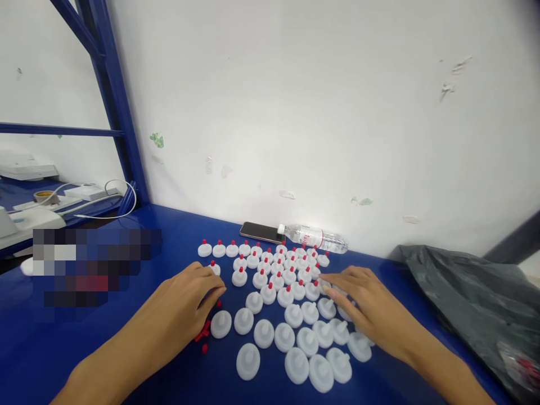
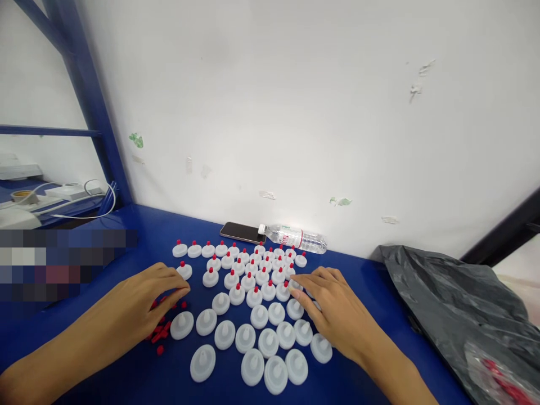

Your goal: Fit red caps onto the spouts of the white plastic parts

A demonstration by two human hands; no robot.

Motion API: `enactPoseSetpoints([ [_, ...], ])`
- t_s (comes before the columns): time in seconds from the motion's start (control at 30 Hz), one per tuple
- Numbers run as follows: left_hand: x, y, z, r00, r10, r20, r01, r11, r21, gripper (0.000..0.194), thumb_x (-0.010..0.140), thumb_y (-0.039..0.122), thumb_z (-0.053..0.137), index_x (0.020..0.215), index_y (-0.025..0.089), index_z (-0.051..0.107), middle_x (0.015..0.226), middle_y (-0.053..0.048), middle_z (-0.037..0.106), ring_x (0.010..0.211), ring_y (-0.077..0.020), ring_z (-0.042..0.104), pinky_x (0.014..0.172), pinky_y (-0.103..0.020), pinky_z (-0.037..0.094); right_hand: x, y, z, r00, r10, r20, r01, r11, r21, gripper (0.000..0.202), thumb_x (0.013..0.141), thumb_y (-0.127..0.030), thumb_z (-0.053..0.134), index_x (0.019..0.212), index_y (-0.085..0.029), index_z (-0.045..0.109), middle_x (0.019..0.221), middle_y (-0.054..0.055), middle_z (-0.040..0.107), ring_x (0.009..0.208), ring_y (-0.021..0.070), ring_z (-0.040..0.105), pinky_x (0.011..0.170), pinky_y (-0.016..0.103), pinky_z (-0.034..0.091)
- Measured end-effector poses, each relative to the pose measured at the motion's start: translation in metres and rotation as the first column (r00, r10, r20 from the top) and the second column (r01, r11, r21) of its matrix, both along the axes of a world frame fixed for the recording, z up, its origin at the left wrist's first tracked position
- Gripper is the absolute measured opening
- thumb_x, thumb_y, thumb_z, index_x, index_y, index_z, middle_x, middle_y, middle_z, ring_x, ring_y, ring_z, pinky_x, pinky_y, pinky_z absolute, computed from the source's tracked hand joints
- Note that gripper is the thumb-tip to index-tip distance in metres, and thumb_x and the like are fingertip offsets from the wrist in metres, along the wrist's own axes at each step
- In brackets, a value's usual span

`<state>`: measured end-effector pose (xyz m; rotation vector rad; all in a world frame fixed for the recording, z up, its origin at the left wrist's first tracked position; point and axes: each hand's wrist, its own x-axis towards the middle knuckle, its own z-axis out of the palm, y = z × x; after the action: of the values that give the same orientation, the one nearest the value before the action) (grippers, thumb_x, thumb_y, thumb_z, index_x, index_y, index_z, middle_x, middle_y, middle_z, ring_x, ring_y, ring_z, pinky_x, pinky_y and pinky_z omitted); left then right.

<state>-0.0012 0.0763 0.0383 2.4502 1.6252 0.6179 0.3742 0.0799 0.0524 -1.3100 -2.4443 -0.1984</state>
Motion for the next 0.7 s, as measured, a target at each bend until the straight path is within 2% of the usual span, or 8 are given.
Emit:
enactPoseSetpoints([
  [0.13, 0.002, -0.002, 0.006, 0.997, 0.013, 0.077, -0.02, 0.997, 0.08, 0.036, 0.106, 0.036, 0.044, 0.1, 0.026, 0.077, 0.1, -0.004, 0.077, 0.098, -0.025, 0.068, 0.083, -0.036, 0.05, 0.001, 0.002, -0.002, 0.995, -0.043, -0.088, 0.057, 0.986, 0.159, 0.032, 0.107, -0.047, 0.055, 0.129, -0.027, 0.069, 0.118, 0.008, 0.078, 0.11, 0.0299, 0.07, 0.1, 0.051, 0.054],
  [0.23, 0.005, -0.006, 0.011, 0.989, -0.021, 0.143, -0.002, 0.987, 0.162, 0.033, 0.107, 0.037, 0.046, 0.102, 0.026, 0.076, 0.099, -0.003, 0.076, 0.096, -0.0236, 0.068, 0.083, -0.035, 0.051, -0.007, -0.004, 0.0, 0.978, -0.021, -0.206, 0.058, 0.983, 0.175, 0.02, 0.111, -0.033, 0.048, 0.124, -0.028, 0.062, 0.119, 0.007, 0.072, 0.109, 0.0242, 0.071, 0.094, 0.04, 0.058],
  [0.33, 0.011, -0.014, 0.016, 0.976, -0.087, 0.2, 0.036, 0.968, 0.247, 0.026, 0.108, 0.033, 0.05, 0.104, 0.025, 0.074, 0.098, -0.002, 0.074, 0.093, -0.0204, 0.067, 0.081, -0.032, 0.051, -0.023, -0.014, -0.001, 0.967, 0.086, -0.241, -0.044, 0.983, 0.176, 0.024, 0.111, -0.019, 0.042, 0.128, -0.028, 0.056, 0.117, 0.007, 0.07, 0.104, 0.0191, 0.073, 0.087, 0.032, 0.06],
  [0.47, 0.032, -0.036, 0.017, 0.949, -0.246, 0.196, 0.167, 0.922, 0.35, 0.02, 0.107, 0.024, 0.051, 0.106, 0.025, 0.07, 0.094, -0.002, 0.073, 0.088, -0.0178, 0.066, 0.081, -0.031, 0.053, -0.047, -0.031, -0.006, 0.942, 0.243, -0.233, -0.183, 0.951, 0.25, 0.037, 0.107, -0.017, 0.054, 0.142, -0.029, 0.049, 0.117, 0.006, 0.075, 0.107, 0.0196, 0.075, 0.093, 0.033, 0.062],
  [0.57, 0.051, -0.053, 0.01, 0.954, -0.269, 0.131, 0.201, 0.9, 0.386, 0.014, 0.105, 0.032, 0.057, 0.111, 0.026, 0.068, 0.095, -0.003, 0.075, 0.086, -0.0212, 0.068, 0.074, -0.033, 0.057, -0.063, -0.044, -0.007, 0.904, 0.351, -0.243, -0.283, 0.919, 0.275, 0.049, 0.102, -0.014, 0.061, 0.147, -0.028, 0.046, 0.114, 0.005, 0.079, 0.104, 0.0188, 0.077, 0.093, 0.032, 0.063],
  [0.63, 0.061, -0.06, 0.003, 0.965, -0.252, 0.075, 0.202, 0.893, 0.402, 0.02, 0.105, 0.041, 0.057, 0.113, 0.026, 0.067, 0.095, -0.003, 0.076, 0.086, -0.0239, 0.07, 0.074, -0.037, 0.06, -0.072, -0.051, -0.005, 0.876, 0.429, -0.219, -0.353, 0.881, 0.315, 0.048, 0.1, -0.01, 0.062, 0.143, -0.026, 0.049, 0.111, 0.005, 0.08, 0.1, 0.0179, 0.077, 0.092, 0.031, 0.063],
  [0.7, 0.066, -0.063, -0.005, 0.968, -0.248, 0.027, 0.217, 0.892, 0.397, 0.021, 0.107, 0.041, 0.052, 0.109, 0.025, 0.067, 0.093, -0.003, 0.075, 0.084, -0.0241, 0.071, 0.071, -0.038, 0.062, -0.078, -0.056, -0.002, 0.863, 0.476, -0.166, -0.405, 0.851, 0.336, 0.04, 0.099, -0.009, 0.063, 0.136, -0.024, 0.056, 0.108, 0.004, 0.082, 0.097, 0.0168, 0.078, 0.094, 0.03, 0.063],
])
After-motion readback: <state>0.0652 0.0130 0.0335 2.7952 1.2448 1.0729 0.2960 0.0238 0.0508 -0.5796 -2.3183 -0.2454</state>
